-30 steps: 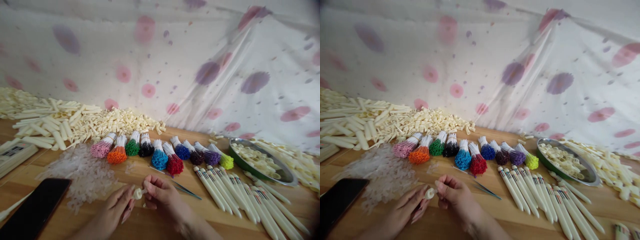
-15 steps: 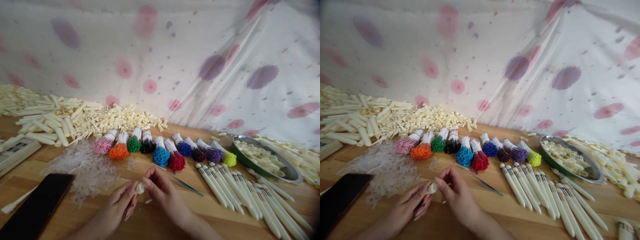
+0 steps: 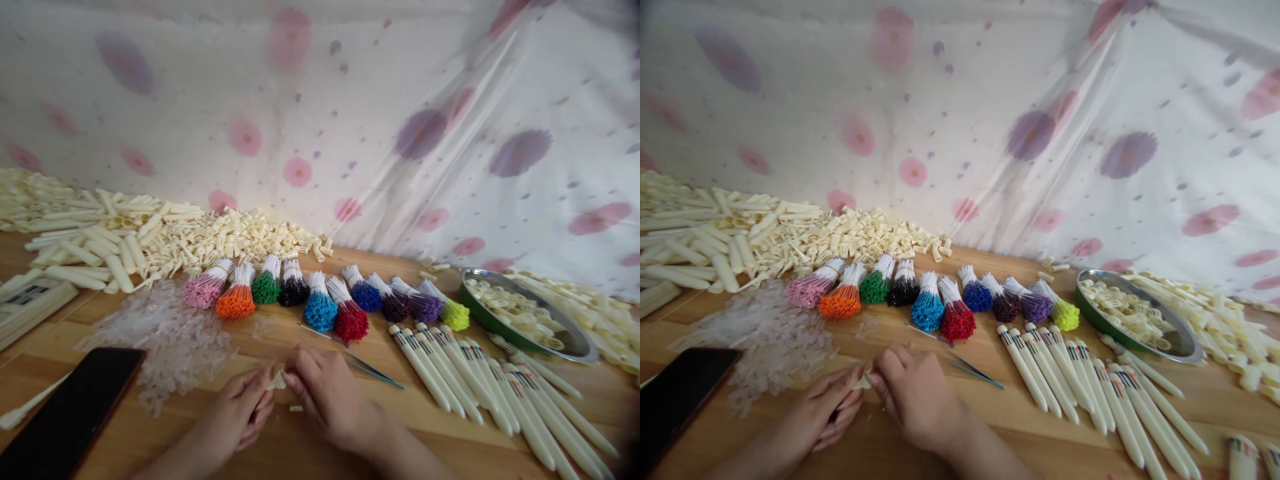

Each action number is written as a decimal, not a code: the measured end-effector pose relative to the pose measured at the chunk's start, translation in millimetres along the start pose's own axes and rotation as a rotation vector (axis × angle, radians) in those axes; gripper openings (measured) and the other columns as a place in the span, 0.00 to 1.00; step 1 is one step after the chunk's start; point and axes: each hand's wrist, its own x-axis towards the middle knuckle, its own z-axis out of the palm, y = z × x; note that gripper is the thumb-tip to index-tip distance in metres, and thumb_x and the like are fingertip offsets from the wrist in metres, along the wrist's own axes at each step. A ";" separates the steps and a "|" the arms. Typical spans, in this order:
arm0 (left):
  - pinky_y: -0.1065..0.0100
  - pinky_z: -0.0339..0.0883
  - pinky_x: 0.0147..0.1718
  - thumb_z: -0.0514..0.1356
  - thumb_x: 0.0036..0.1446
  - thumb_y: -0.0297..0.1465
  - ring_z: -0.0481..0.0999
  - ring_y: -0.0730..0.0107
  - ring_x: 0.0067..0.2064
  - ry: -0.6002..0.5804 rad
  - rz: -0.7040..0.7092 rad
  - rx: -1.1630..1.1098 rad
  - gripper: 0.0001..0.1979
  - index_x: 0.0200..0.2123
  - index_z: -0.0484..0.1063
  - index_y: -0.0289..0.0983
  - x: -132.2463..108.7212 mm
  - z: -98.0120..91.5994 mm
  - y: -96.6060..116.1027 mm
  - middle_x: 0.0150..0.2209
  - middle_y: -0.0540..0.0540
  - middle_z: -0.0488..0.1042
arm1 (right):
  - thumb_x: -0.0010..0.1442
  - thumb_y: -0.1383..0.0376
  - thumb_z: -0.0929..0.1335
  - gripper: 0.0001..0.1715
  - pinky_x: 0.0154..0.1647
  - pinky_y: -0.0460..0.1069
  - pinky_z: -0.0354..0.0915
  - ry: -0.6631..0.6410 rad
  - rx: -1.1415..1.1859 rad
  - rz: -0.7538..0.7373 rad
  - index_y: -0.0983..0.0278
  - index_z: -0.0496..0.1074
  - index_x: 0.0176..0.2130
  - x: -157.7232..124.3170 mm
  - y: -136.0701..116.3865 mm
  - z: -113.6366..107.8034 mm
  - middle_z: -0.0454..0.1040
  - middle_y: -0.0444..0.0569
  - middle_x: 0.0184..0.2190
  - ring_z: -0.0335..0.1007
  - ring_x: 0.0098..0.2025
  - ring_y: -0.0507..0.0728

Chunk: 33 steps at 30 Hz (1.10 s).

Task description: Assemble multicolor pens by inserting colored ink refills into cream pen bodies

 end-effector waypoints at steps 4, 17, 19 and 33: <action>0.75 0.37 0.08 0.55 0.32 0.64 0.41 0.85 0.10 -0.011 -0.035 -0.012 0.31 0.14 0.53 0.41 -0.7 -2.4 3.6 0.09 0.62 0.49 | 0.68 0.60 0.48 0.24 0.28 0.46 0.54 -0.032 -0.004 -0.036 0.63 0.63 0.32 0.8 1.6 3.2 0.69 0.49 0.28 0.61 0.27 0.53; 0.76 0.41 0.09 0.57 0.32 0.62 0.41 0.84 0.12 -0.001 -0.058 -0.026 0.30 0.16 0.53 0.41 1.6 -0.4 5.1 0.10 0.63 0.47 | 0.67 0.60 0.51 0.21 0.31 0.47 0.56 -0.033 0.129 -0.007 0.65 0.65 0.34 1.2 5.4 1.8 0.70 0.52 0.30 0.63 0.31 0.54; 0.76 0.41 0.09 0.58 0.33 0.61 0.41 0.84 0.12 -0.015 -0.068 -0.036 0.30 0.17 0.54 0.41 2.5 -0.2 5.6 0.11 0.64 0.48 | 0.67 0.59 0.50 0.23 0.28 0.46 0.55 -0.042 0.101 0.082 0.64 0.64 0.30 2.1 6.0 6.9 0.68 0.49 0.25 0.61 0.26 0.53; 0.76 0.38 0.12 0.62 0.31 0.58 0.41 0.84 0.14 -0.048 -0.138 -0.116 0.30 0.17 0.54 0.40 1.5 -0.1 9.2 0.12 0.63 0.50 | 0.68 0.59 0.49 0.24 0.23 0.43 0.53 -0.050 0.279 0.219 0.62 0.58 0.26 1.4 6.5 14.1 0.60 0.41 0.20 0.55 0.21 0.50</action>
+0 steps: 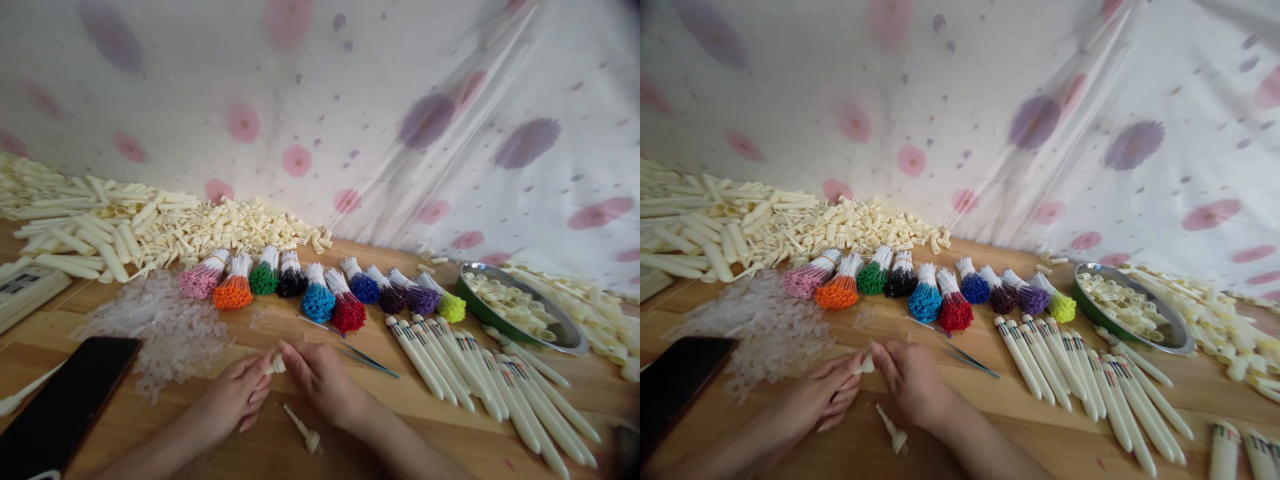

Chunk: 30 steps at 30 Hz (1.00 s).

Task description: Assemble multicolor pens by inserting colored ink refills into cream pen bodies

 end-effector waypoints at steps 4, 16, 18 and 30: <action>0.77 0.37 0.13 0.61 0.33 0.58 0.40 0.85 0.14 -0.055 -0.064 -0.034 0.30 0.17 0.52 0.40 -6.3 -0.9 5.7 0.13 0.63 0.49 | 0.67 0.60 0.51 0.17 0.27 0.44 0.56 0.023 0.021 -0.077 0.62 0.59 0.32 -3.1 -3.4 -10.7 0.64 0.43 0.25 0.58 0.26 0.51; 0.77 0.40 0.11 0.58 0.31 0.62 0.40 0.83 0.14 -0.018 -0.008 0.057 0.32 0.16 0.50 0.41 1.9 -1.7 -4.1 0.11 0.64 0.45 | 0.68 0.59 0.50 0.22 0.24 0.44 0.54 0.011 -0.045 0.001 0.62 0.61 0.30 -1.5 -2.7 -3.2 0.65 0.44 0.23 0.58 0.24 0.50; 0.77 0.40 0.11 0.55 0.33 0.63 0.40 0.84 0.14 -0.038 -0.032 0.083 0.31 0.16 0.49 0.41 -1.8 -2.2 -1.4 0.12 0.63 0.46 | 0.68 0.59 0.51 0.19 0.28 0.45 0.56 0.002 -0.074 -0.145 0.63 0.62 0.33 -2.1 -4.3 -10.4 0.67 0.46 0.27 0.60 0.28 0.52; 0.61 0.58 0.34 0.53 0.36 0.62 0.61 0.62 0.30 0.367 0.487 0.549 0.29 0.17 0.65 0.41 -5.1 -3.9 3.7 0.23 0.49 0.62 | 0.64 0.45 0.45 0.29 0.19 0.44 0.51 0.056 0.451 0.219 0.60 0.51 0.25 1.4 -4.1 28.5 0.48 0.37 0.17 0.48 0.17 0.50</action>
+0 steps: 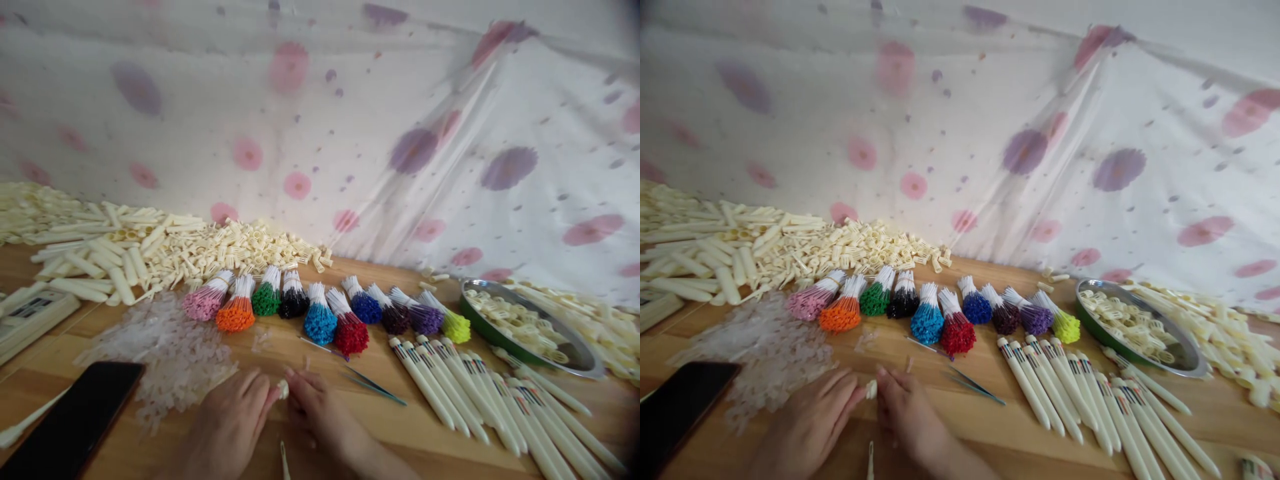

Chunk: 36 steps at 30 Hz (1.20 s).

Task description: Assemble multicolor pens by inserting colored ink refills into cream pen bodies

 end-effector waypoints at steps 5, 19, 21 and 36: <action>0.68 0.54 0.23 0.47 0.46 0.60 0.57 0.72 0.19 -0.156 -0.142 -0.118 0.29 0.18 0.64 0.40 -3.4 -5.8 1.4 0.14 0.54 0.58 | 0.67 0.51 0.48 0.27 0.27 0.46 0.55 0.099 -0.309 -0.258 0.62 0.58 0.27 -6.4 -9.9 -14.8 0.62 0.44 0.23 0.57 0.26 0.52; 0.66 0.54 0.30 0.58 0.52 0.47 0.63 0.67 0.29 -0.089 0.046 -0.080 0.18 0.20 0.64 0.40 -2.9 -4.5 -7.2 0.24 0.50 0.65 | 0.66 0.50 0.51 0.26 0.27 0.45 0.59 0.160 -0.201 -0.213 0.62 0.61 0.26 -2.6 -4.7 -8.9 0.66 0.45 0.23 0.63 0.26 0.52; 0.64 0.56 0.33 0.54 0.57 0.38 0.67 0.62 0.32 -0.024 0.276 0.200 0.13 0.23 0.67 0.41 -3.6 -5.4 -6.3 0.26 0.46 0.69 | 0.63 0.44 0.52 0.29 0.30 0.45 0.63 0.173 -0.036 -0.140 0.62 0.63 0.28 -0.6 -0.2 -1.5 0.69 0.47 0.25 0.66 0.29 0.53; 0.63 0.64 0.33 0.52 0.60 0.36 0.73 0.61 0.34 0.293 0.039 0.894 0.10 0.37 0.69 0.38 53.9 -154.0 25.1 0.34 0.46 0.74 | 0.63 0.66 0.57 0.22 0.26 0.48 0.59 0.109 -0.767 0.101 0.63 0.72 0.24 13.2 16.0 -40.4 0.77 0.54 0.24 0.74 0.26 0.59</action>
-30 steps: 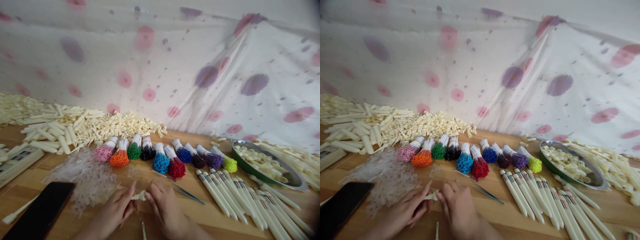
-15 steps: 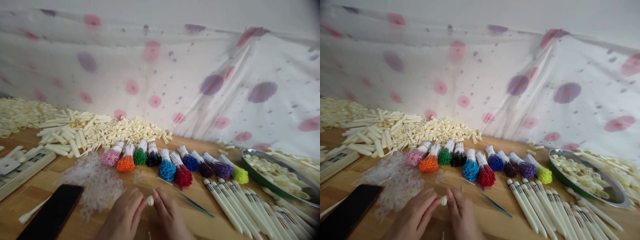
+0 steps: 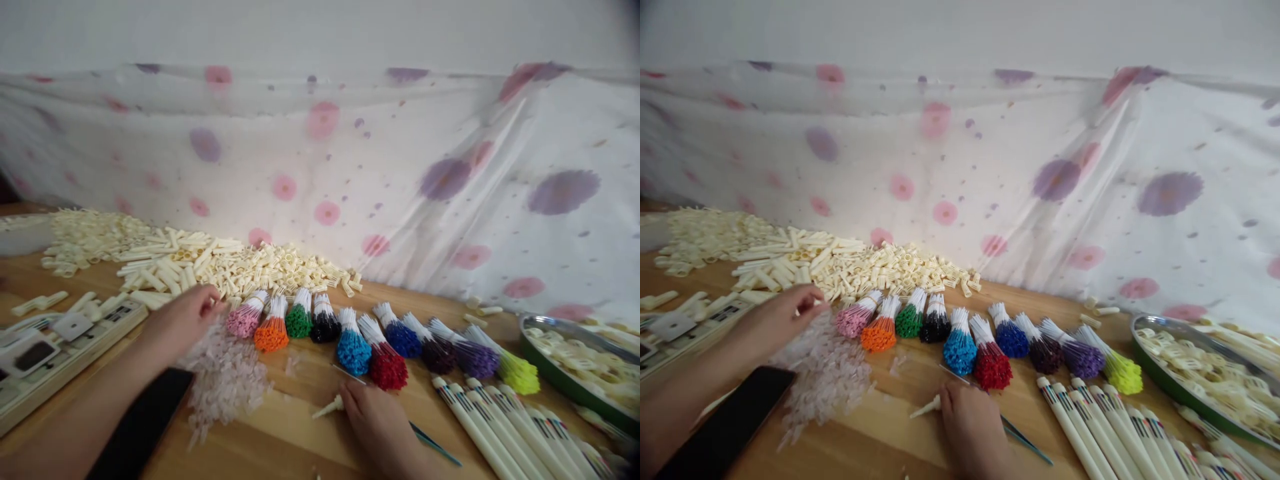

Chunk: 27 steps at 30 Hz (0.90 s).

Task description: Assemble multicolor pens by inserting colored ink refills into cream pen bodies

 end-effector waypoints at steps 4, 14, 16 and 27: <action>0.56 0.68 0.41 0.57 0.59 0.34 0.73 0.62 0.43 -0.036 -0.125 0.139 0.12 0.45 0.68 0.35 42.4 -3.5 -50.9 0.45 0.44 0.72 | 0.64 0.66 0.57 0.23 0.23 0.49 0.56 0.021 -0.128 0.045 0.63 0.73 0.24 -0.1 -1.3 -4.6 0.78 0.57 0.24 0.75 0.26 0.61; 0.55 0.70 0.41 0.57 0.59 0.33 0.74 0.61 0.45 -0.123 -0.169 0.238 0.15 0.49 0.66 0.37 53.6 34.0 -60.3 0.49 0.43 0.70 | 0.66 0.63 0.57 0.21 0.22 0.48 0.49 0.108 -0.219 0.001 0.62 0.67 0.24 0.5 -5.2 -9.0 0.75 0.51 0.23 0.73 0.25 0.60; 0.55 0.70 0.41 0.57 0.59 0.33 0.74 0.61 0.45 -0.113 -0.171 0.248 0.15 0.49 0.66 0.37 53.5 32.7 -58.5 0.49 0.43 0.70 | 0.65 0.65 0.58 0.18 0.23 0.48 0.51 0.120 -0.209 -0.033 0.62 0.67 0.26 -0.5 -6.9 -7.3 0.75 0.49 0.24 0.72 0.26 0.58; 0.54 0.62 0.43 0.54 0.59 0.30 0.72 0.50 0.45 0.090 -0.068 0.051 0.08 0.39 0.68 0.34 9.5 0.9 0.2 0.38 0.43 0.74 | 0.56 0.69 0.67 0.06 0.37 0.52 0.64 0.023 -0.105 -0.342 0.64 0.69 0.37 -2.5 -67.0 15.0 0.74 0.52 0.37 0.69 0.40 0.61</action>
